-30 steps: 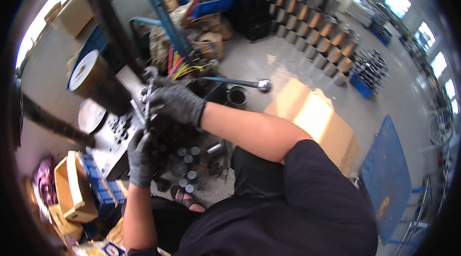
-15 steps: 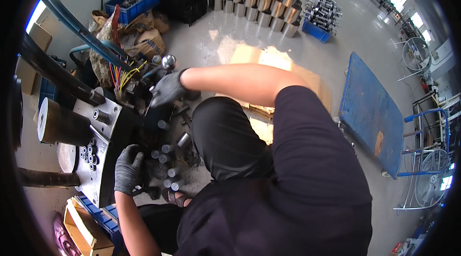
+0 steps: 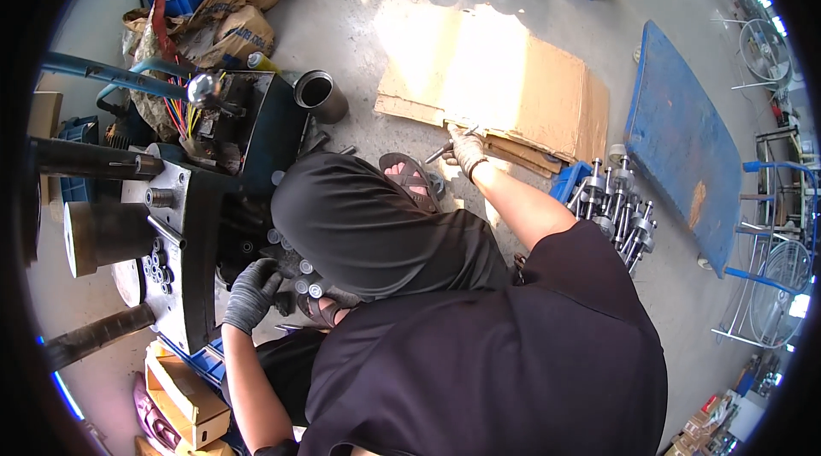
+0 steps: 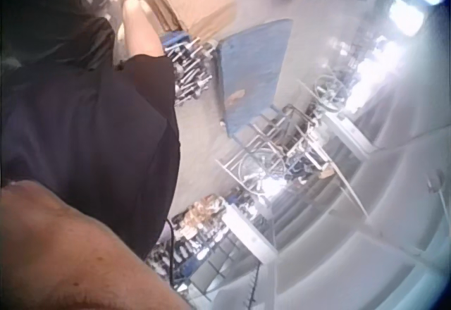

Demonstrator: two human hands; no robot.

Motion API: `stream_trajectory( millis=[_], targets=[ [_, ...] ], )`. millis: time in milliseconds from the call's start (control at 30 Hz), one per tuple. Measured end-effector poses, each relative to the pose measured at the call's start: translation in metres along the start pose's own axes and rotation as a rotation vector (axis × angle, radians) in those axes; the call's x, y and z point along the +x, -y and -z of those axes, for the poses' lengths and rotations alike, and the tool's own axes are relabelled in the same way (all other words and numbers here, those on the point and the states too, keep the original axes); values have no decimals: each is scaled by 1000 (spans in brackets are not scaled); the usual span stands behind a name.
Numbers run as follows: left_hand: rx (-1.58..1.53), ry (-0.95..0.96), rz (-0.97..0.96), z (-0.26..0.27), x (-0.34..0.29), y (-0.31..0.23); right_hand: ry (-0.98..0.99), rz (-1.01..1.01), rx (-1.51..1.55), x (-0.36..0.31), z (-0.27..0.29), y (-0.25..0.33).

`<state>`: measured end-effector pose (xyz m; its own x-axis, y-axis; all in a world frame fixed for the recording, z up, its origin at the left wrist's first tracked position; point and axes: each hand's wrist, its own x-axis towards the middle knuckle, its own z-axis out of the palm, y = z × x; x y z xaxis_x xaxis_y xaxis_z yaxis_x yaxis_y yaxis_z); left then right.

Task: The person assembles metal components using a hydraulic press. They place a circular metal part onto a vertical rod, lower the press to seat it, and then place the assembled unit into a blue storage crate.

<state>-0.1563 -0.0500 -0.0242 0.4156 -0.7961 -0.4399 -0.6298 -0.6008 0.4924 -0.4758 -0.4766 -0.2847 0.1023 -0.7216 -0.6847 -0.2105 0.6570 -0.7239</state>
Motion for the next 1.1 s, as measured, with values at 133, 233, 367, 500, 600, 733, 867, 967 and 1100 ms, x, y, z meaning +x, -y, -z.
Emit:
stream_trajectory(
  millis=[133, 233, 367, 500, 600, 733, 867, 967, 1100],
  targets=[
    [-40, 54, 49, -9, 9, 1, 16, -8, 67, -3, 5, -30],
    [22, 12, 2, -18, 16, 22, 22, 33, 86, -3, 10, -44],
    [30, 3, 46, -23, 16, 42, 41, 159, 120, -16, 11, -60],
    [52, 20, 85, -26, 19, 45, 70, 269, 17, -24, 14, -77],
    [49, 15, 84, -31, 17, 53, 82, 284, 70, -27, 22, -83],
    [69, 29, 92, -31, 13, 46, 176, 56, 359, -11, 48, -73],
    [103, 33, 76, -34, 21, 53, 57, 19, 300, -12, 50, -70],
    [83, 24, 62, -34, 25, 50, 99, -32, 351, 0, 49, -86],
    [35, 5, 80, -33, 19, 53, 20, -97, 337, -18, 22, -83]
  ],
)
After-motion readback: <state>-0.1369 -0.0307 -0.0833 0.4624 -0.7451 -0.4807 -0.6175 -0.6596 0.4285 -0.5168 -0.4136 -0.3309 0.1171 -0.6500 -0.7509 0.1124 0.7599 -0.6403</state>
